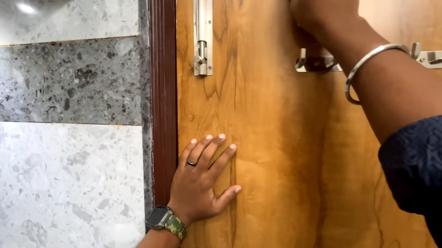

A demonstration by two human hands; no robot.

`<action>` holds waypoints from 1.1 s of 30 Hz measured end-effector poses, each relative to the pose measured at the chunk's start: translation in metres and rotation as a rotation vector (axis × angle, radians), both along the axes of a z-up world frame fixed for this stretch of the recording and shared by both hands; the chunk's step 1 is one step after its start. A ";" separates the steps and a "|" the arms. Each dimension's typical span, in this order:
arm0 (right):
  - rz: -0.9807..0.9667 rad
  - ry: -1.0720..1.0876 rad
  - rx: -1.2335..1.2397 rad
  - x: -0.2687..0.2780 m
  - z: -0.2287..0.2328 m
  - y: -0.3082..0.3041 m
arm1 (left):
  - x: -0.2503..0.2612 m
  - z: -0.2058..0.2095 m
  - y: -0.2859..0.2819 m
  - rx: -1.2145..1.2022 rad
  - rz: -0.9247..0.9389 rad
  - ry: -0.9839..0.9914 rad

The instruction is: Wiping down a wooden door and a tiled wall with a cloth.

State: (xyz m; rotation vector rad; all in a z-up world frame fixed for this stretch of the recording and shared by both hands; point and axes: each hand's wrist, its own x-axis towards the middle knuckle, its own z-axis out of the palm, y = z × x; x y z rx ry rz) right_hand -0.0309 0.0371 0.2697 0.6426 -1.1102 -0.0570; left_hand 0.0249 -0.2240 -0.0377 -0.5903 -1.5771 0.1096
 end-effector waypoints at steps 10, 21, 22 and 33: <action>0.065 -0.006 0.113 0.010 -0.017 -0.046 | 0.001 -0.002 -0.015 0.012 -0.022 0.022; 0.135 0.042 0.288 0.036 -0.077 -0.077 | 0.022 0.040 -0.050 -0.216 0.145 0.006; 0.163 0.029 0.262 0.037 -0.081 -0.077 | 0.030 0.042 -0.053 -0.230 0.104 -0.020; 0.218 -0.087 0.223 0.064 -0.174 -0.102 | 0.041 0.037 -0.063 -0.243 0.191 -0.085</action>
